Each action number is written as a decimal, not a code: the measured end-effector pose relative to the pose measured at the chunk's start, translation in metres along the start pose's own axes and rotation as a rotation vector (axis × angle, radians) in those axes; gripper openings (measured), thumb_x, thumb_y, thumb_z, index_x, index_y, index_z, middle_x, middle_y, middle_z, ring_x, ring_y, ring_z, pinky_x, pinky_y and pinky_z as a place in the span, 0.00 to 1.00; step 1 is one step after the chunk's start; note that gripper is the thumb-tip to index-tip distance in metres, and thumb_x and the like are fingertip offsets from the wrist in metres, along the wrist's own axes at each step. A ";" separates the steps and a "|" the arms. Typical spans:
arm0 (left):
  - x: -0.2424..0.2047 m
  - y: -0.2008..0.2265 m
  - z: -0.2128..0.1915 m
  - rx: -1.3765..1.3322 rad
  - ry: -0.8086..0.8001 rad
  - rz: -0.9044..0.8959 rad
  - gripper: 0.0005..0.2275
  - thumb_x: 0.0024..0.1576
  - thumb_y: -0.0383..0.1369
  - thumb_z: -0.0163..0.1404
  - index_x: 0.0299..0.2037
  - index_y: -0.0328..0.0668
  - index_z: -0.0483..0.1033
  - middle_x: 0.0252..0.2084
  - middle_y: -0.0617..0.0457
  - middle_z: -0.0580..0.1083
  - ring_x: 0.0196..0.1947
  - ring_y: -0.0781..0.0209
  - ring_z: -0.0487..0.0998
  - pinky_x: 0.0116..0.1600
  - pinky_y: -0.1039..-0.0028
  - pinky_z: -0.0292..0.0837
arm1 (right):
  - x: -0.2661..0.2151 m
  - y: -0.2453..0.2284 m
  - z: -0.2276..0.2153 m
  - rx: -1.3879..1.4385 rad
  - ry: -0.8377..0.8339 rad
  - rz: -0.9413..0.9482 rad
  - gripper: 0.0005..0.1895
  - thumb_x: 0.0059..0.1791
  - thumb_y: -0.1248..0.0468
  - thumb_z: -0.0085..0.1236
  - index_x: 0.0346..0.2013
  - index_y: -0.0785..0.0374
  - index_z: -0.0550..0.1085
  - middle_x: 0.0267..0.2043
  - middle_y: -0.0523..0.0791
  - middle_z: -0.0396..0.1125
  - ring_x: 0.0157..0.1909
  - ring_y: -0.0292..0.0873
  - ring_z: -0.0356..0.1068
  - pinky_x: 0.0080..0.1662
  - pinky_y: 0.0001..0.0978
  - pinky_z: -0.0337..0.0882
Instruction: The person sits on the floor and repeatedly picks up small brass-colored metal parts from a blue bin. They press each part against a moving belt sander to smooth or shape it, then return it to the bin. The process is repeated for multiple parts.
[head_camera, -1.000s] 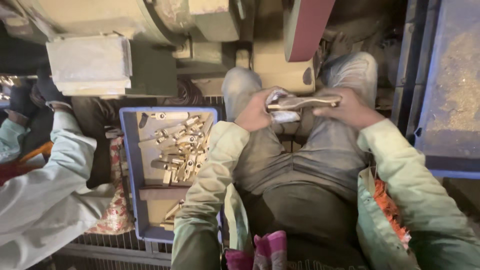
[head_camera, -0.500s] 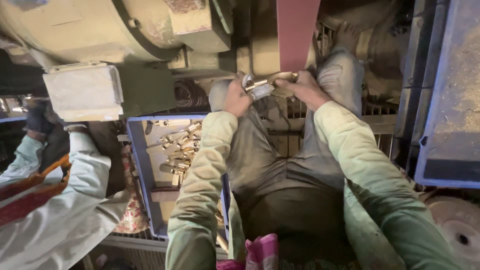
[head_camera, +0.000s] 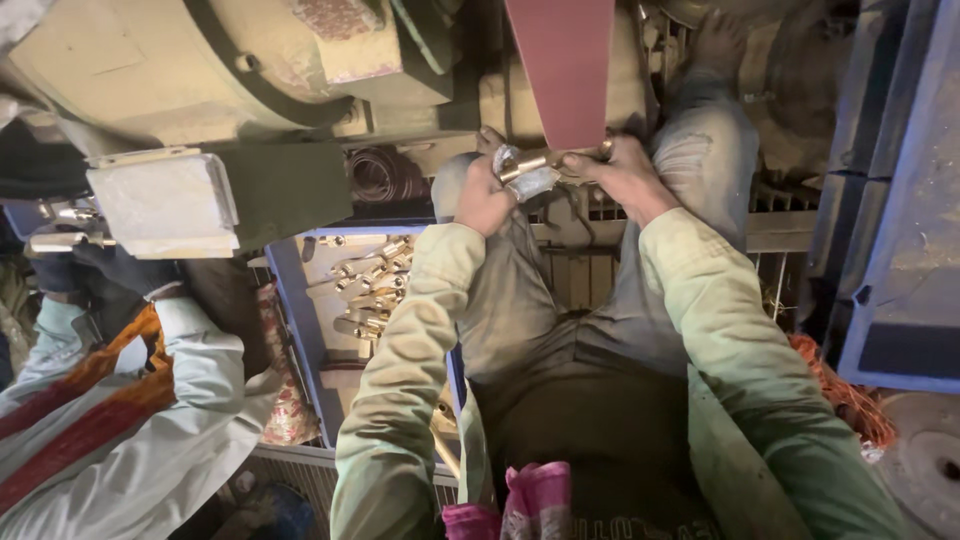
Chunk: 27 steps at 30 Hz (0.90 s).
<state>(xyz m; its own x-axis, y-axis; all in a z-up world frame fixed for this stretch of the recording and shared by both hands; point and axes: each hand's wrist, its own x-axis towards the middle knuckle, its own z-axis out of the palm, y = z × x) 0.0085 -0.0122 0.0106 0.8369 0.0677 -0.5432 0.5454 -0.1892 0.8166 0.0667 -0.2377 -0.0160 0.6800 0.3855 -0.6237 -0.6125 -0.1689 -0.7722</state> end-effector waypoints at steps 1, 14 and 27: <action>0.001 0.003 0.003 0.002 -0.007 0.016 0.15 0.49 0.19 0.48 0.47 0.27 0.74 0.25 0.48 0.74 0.17 0.61 0.76 0.20 0.70 0.67 | -0.001 0.000 -0.003 0.009 0.008 -0.014 0.10 0.50 0.63 0.63 0.46 0.59 0.81 0.36 0.39 0.75 0.30 0.30 0.68 0.27 0.24 0.63; 0.001 -0.011 -0.002 0.073 0.034 0.196 0.15 0.47 0.19 0.48 0.47 0.29 0.74 0.26 0.48 0.74 0.21 0.61 0.75 0.26 0.69 0.70 | 0.013 0.018 0.001 0.009 0.031 -0.051 0.12 0.49 0.62 0.65 0.45 0.62 0.80 0.36 0.40 0.74 0.31 0.32 0.69 0.27 0.26 0.66; -0.102 0.023 -0.007 0.062 -0.050 0.531 0.22 0.54 0.34 0.64 0.56 0.36 0.73 0.48 0.49 0.77 0.51 0.60 0.78 0.58 0.71 0.72 | -0.061 0.010 -0.003 -0.368 0.040 -0.547 0.21 0.50 0.63 0.69 0.52 0.69 0.71 0.51 0.48 0.71 0.54 0.42 0.69 0.54 0.31 0.71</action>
<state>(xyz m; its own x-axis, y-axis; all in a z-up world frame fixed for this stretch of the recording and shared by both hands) -0.0636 -0.0162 0.0859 0.9927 -0.0999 -0.0683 0.0423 -0.2422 0.9693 0.0201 -0.2654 0.0136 0.8728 0.4709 -0.1281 -0.0013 -0.2603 -0.9655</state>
